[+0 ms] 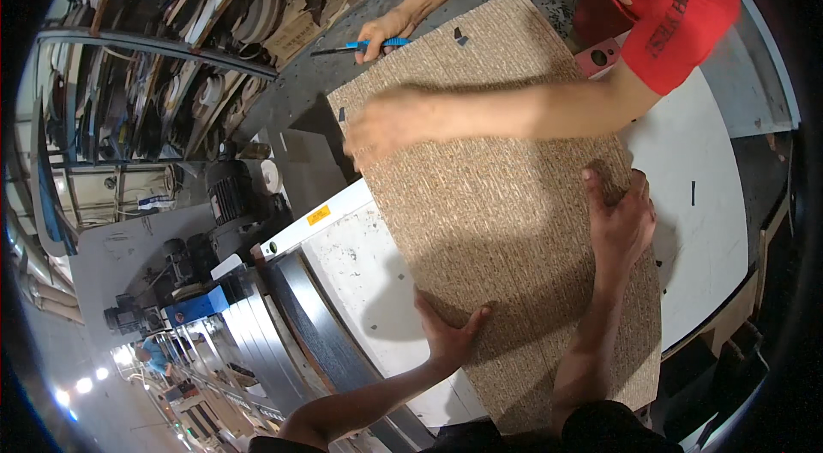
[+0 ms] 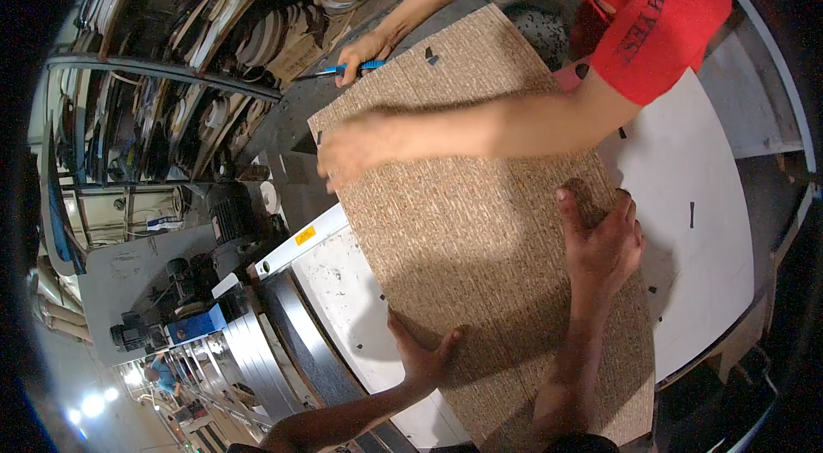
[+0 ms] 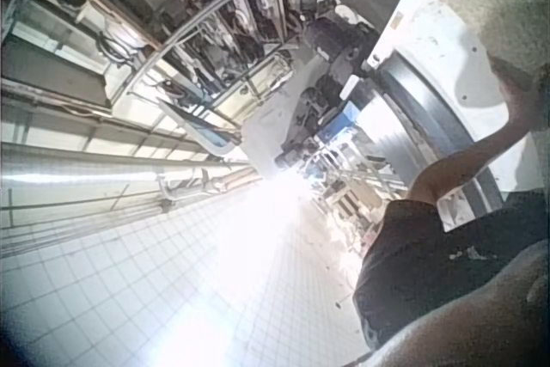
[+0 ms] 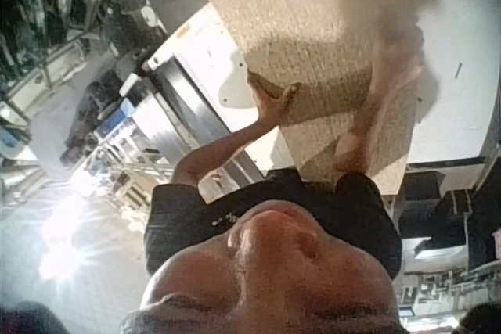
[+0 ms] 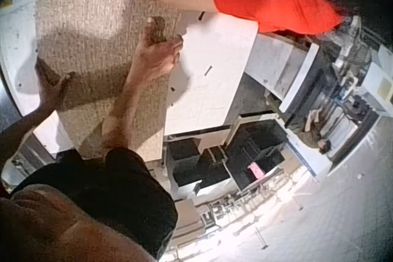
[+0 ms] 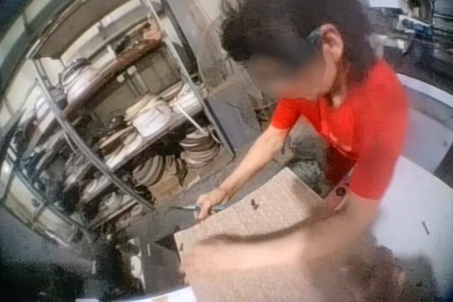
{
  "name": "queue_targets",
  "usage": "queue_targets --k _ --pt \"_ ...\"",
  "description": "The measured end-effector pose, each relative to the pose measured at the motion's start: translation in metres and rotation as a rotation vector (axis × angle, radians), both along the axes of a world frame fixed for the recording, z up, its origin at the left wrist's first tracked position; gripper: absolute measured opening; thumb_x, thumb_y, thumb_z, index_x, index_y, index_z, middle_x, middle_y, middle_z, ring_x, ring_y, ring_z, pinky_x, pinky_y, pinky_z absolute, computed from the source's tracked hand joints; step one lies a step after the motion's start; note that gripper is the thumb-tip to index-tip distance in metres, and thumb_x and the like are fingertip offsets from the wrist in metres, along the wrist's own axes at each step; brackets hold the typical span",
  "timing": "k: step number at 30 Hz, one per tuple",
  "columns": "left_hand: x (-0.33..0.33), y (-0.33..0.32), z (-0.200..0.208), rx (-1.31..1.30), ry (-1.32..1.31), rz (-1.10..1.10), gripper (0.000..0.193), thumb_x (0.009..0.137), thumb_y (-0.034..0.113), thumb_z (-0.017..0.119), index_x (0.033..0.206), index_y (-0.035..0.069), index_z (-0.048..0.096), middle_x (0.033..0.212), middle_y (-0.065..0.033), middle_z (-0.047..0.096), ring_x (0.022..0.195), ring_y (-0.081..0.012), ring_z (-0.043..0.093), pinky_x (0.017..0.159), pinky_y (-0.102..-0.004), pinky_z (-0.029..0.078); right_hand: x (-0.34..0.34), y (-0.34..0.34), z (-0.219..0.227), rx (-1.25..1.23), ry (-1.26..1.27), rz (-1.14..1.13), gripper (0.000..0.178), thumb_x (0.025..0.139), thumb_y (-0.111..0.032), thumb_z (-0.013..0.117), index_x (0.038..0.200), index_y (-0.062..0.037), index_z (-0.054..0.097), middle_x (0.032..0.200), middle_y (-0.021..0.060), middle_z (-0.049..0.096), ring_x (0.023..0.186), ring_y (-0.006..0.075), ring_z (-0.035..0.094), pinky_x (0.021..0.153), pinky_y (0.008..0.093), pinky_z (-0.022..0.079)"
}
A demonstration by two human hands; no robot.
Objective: The person picks up and arranges several wood panels on a work table, then uses a utility knife to trim edges and cut specific sections while working alongside another person.
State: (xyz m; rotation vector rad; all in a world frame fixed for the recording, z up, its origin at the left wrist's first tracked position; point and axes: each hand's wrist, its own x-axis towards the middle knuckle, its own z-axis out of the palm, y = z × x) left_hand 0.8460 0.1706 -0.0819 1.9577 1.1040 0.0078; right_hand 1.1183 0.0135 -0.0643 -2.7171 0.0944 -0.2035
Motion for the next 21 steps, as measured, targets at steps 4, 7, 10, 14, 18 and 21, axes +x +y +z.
queue_targets --k 4,7,10,14,18,21 --pt "0.0 0.0 0.0 0.021 0.002 0.0 0.135 0.074 0.049 0.095 0.163 0.0 0.006 0.153 -0.0309 0.035 0.143 -0.0462 0.039 0.117 -0.0575 0.036 0.0 0.0 0.0 -0.001 0.047 -0.021 0.083 0.086 -0.072 0.072 0.118 0.0042 0.062 0.106 0.0234 0.07 0.099 0.047 0.069 0.088 0.0568 0.052" --pt "-0.001 -0.002 0.0 0.039 -0.008 0.001 0.133 0.075 0.049 0.095 0.162 0.0 0.008 0.152 -0.0309 0.036 0.143 -0.0457 0.04 0.117 -0.0573 0.037 -0.001 -0.002 -0.001 0.002 0.03 -0.014 0.085 0.085 -0.073 0.072 0.119 0.004 0.062 0.107 0.0235 0.07 0.1 0.0469 0.069 0.09 0.0566 0.052" --pt "0.002 -0.001 0.003 -0.042 -0.023 0.049 0.127 0.076 0.047 0.095 0.16 -0.001 0.012 0.151 -0.0312 0.037 0.143 -0.0448 0.04 0.117 -0.0563 0.038 -0.002 0.001 0.004 0.006 0.053 -0.017 0.085 0.085 -0.074 0.071 0.12 0.0034 0.062 0.109 0.0234 0.07 0.101 0.0463 0.069 0.09 0.0561 0.053" --pt "0.006 -0.004 0.007 -0.085 -0.172 0.018 0.118 0.079 0.041 0.093 0.158 -0.003 0.017 0.15 -0.0314 0.039 0.144 -0.0427 0.04 0.118 -0.0537 0.037 -0.002 -0.003 0.001 -0.046 0.056 -0.037 0.084 0.085 -0.073 0.071 0.121 0.0019 0.061 0.111 0.0225 0.07 0.101 0.0449 0.07 0.089 0.0556 0.054" --pt "-0.001 0.002 0.0 0.021 -0.164 -0.002 0.118 0.08 0.036 0.093 0.16 -0.005 0.016 0.152 -0.0294 0.039 0.145 -0.0408 0.04 0.12 -0.0507 0.035 -0.003 0.004 0.006 -0.08 0.105 -0.012 0.084 0.086 -0.074 0.07 0.122 0.0013 0.06 0.113 0.0217 0.069 0.103 0.0436 0.07 0.091 0.0545 0.053" --pt "0.01 0.0 0.011 -0.045 -0.293 -0.019 0.115 0.081 0.026 0.093 0.16 -0.003 0.015 0.152 -0.0235 0.039 0.144 -0.0371 0.04 0.122 -0.0504 0.034 -0.005 0.001 0.006 -0.114 0.085 -0.059 0.087 0.087 -0.076 0.066 0.125 0.0021 0.06 0.116 0.0207 0.069 0.109 0.0419 0.068 0.094 0.0551 0.052"
